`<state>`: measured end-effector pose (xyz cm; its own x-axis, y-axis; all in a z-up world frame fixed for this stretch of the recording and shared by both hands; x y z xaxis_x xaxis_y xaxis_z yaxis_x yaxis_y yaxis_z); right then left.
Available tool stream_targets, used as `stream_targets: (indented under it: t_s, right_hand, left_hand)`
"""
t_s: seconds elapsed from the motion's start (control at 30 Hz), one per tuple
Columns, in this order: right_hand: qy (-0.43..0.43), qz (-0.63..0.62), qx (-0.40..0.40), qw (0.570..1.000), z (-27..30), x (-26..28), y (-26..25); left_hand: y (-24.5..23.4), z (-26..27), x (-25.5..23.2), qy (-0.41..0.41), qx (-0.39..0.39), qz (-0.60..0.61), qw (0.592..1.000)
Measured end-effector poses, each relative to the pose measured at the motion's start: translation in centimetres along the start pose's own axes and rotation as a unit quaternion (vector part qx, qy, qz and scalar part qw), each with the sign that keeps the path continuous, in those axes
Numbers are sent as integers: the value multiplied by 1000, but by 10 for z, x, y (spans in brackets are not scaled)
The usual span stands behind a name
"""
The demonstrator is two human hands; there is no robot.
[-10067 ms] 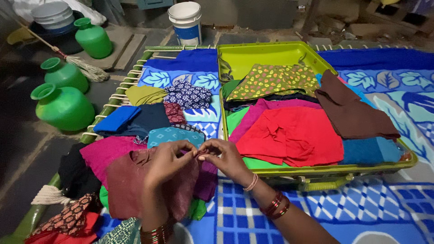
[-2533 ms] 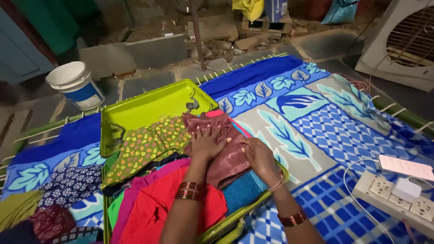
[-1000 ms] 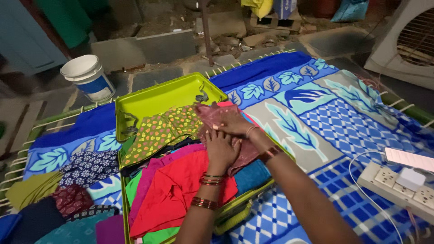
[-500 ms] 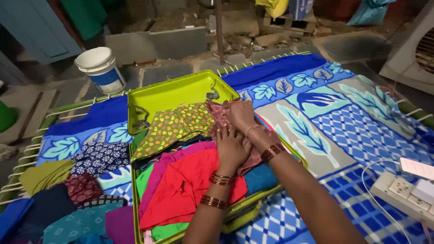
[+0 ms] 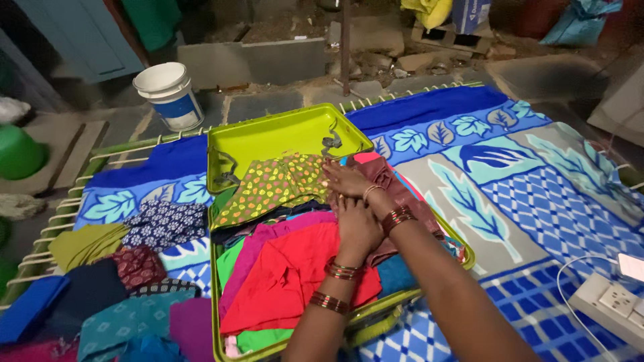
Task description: The person folds various colorful garments by hand and places them into a green suitcase. They handle shirts and patterned fabrics one at a time, folding each neatly before stacking them inside the suitcase.
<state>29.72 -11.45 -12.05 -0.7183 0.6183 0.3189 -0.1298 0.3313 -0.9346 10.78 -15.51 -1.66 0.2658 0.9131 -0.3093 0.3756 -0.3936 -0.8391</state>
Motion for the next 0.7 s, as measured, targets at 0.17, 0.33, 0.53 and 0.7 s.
stream_targets:
  t_s: [0.17, 0.33, 0.53, 0.7]
  right_hand:
    - [-40, -149, -149, 977, 32, 39, -70]
    - [-64, -227, -134, 962, 82, 103, -117]
    - [-56, -272, -99, 955, 147, 201, -163]
    - [-104, -205, -93, 969, 162, 277, -174]
  left_hand:
    - [-8, 11, -2, -10, 16, 0, 1000]
    - [-61, 63, -37, 84, -42, 8, 996]
    - [-129, 164, -63, 192, 175, 81, 962]
    - [-224, 191, 3, 124, 30, 145, 981]
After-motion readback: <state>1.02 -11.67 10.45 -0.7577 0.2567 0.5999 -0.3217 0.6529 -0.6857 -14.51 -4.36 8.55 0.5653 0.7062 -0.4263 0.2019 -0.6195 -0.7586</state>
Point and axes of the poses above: each hand's wrist, its own z-axis away from the middle knuckle, its own y-axis out of the palm, x = y × z, the point moved 9 cm from there along -z, towards the middle knuckle, and after that the axes turned 2 degrees about -x, right-handed, at the moved point
